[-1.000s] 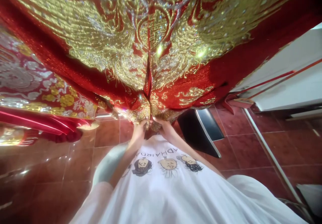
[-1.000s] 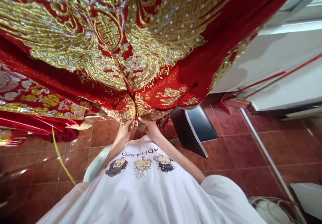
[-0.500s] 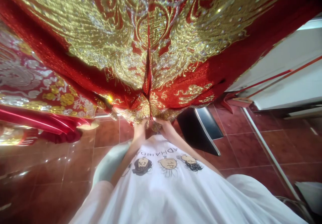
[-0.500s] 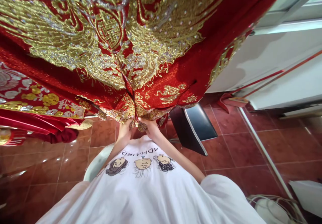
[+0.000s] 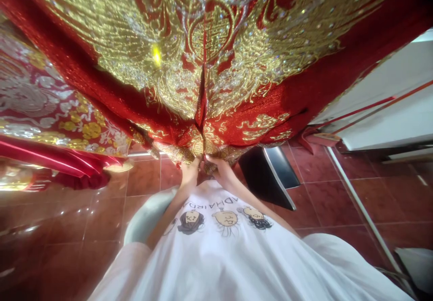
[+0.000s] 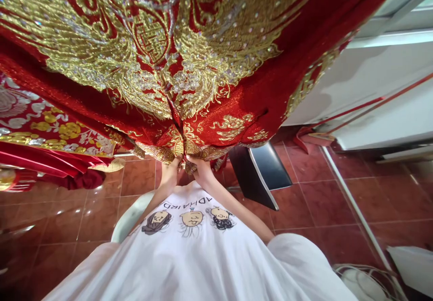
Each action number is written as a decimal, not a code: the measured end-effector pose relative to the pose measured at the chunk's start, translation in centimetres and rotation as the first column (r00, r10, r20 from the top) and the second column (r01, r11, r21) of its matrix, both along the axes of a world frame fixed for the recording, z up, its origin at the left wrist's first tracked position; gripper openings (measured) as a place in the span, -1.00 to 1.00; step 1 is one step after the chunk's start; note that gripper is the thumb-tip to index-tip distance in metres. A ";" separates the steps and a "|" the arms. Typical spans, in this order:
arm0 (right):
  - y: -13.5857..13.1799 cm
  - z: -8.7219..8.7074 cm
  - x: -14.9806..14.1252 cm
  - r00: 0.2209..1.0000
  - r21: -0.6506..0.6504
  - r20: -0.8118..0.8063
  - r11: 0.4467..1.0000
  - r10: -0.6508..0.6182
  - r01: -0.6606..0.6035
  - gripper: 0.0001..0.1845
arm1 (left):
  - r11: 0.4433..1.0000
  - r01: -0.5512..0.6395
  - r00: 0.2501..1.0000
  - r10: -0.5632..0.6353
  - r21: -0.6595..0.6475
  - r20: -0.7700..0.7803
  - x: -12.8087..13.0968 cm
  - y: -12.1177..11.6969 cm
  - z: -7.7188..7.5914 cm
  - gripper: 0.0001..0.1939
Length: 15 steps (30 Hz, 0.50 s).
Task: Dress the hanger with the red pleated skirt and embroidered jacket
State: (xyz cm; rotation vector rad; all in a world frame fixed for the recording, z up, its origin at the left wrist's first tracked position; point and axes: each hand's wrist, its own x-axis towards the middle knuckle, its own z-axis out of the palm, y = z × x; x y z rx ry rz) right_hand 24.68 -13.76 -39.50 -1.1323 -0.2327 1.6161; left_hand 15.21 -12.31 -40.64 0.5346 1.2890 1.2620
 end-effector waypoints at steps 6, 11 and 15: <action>0.0 -0.6 -0.1 0.998 -0.003 0.055 1.000 -0.029 0.029 -0.71 | 0.999 -0.013 1.000 0.013 -0.030 -0.009 0.3 -0.6 -0.3 -0.64; 0.5 -1.0 -0.2 0.997 -0.006 0.076 1.000 -0.004 0.005 -0.72 | 0.999 -0.046 0.999 0.046 -0.009 0.002 0.5 -1.1 -1.4 -0.52; 0.9 -1.4 -0.2 0.995 0.022 0.096 1.000 0.005 -0.007 -0.73 | 0.999 -0.014 0.998 0.017 -0.049 0.060 0.0 -1.0 -2.3 -0.43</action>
